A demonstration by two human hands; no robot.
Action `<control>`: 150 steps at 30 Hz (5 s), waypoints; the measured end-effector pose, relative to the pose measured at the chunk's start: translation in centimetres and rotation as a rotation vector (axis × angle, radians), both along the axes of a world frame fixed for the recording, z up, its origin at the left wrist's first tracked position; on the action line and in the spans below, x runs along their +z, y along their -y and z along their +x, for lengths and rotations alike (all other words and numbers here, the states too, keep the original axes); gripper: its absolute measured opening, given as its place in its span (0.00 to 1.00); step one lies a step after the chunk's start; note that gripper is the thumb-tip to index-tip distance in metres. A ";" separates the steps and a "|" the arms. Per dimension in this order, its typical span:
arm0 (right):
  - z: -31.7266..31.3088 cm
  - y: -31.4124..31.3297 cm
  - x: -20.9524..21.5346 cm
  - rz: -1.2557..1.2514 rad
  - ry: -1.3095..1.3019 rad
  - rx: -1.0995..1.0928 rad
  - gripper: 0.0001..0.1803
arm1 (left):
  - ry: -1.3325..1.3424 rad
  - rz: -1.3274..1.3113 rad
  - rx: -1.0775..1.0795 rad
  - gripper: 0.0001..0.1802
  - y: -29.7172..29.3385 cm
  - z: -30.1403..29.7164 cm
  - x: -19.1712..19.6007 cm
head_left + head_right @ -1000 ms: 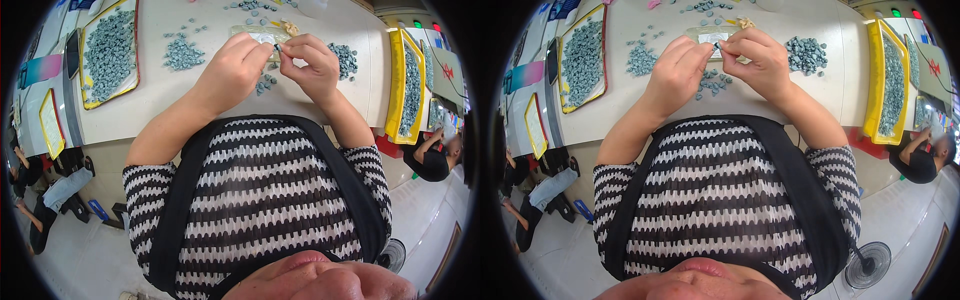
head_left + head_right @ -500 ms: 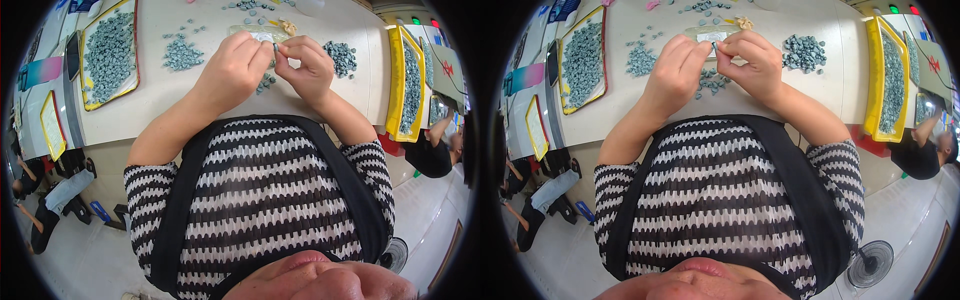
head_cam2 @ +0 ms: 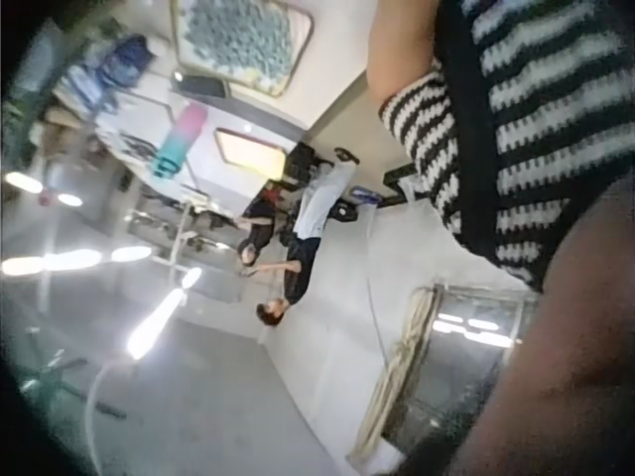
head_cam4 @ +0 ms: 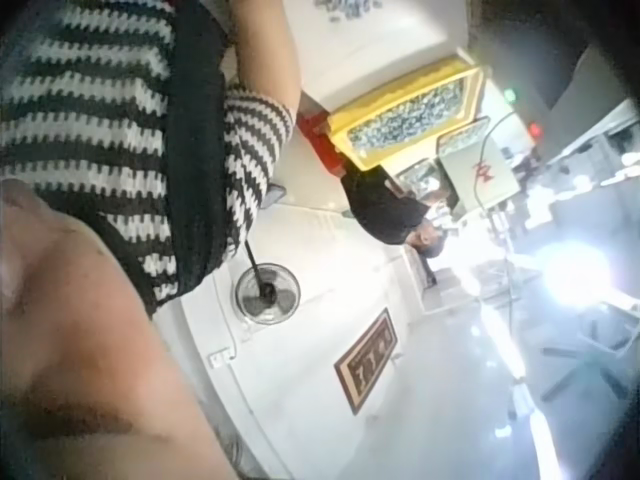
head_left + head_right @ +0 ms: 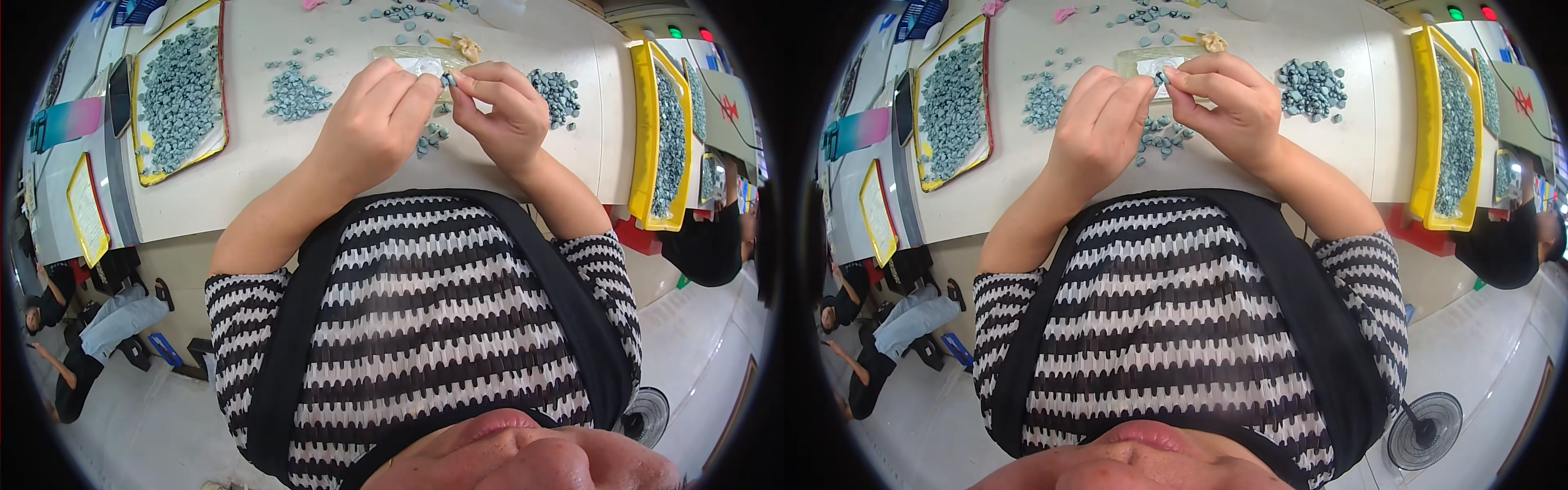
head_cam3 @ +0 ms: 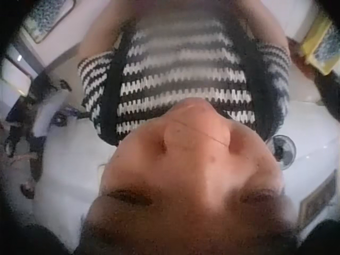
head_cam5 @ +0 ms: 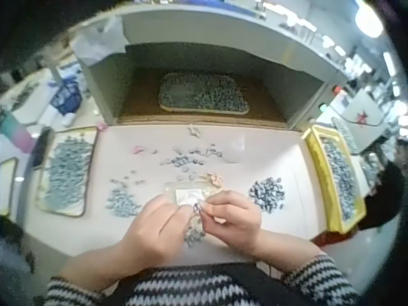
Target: The person assembles small components by picking up individual green pieces and dark inserts from the table, fitting them together by hand, and placing the assembled pieces back onto the table surface.
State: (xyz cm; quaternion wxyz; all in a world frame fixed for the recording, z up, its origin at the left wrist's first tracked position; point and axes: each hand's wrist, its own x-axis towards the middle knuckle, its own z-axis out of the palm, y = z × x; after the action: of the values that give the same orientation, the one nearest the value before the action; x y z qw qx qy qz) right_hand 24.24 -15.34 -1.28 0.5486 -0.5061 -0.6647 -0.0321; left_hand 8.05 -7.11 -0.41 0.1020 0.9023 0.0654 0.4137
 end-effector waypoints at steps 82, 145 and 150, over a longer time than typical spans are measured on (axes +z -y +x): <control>2.5 0.3 0.3 -0.389 0.011 0.051 0.10 | -0.271 -1.363 -0.073 0.11 -0.6 -0.1 0.1; 0.3 -0.2 -0.5 -0.077 0.156 0.002 0.07 | -0.099 -0.146 -0.031 0.14 -0.1 -0.2 -0.2; 0.4 -0.2 -0.2 -0.159 0.123 0.032 0.07 | -0.169 -0.183 -0.045 0.13 -0.3 -0.3 -0.5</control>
State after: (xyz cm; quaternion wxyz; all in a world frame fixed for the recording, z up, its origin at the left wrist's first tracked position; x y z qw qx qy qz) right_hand 24.68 -15.14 -1.49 0.4652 -0.5344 -0.7057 -0.0018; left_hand 7.73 -6.77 -0.88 0.1875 0.9220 0.0910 0.3262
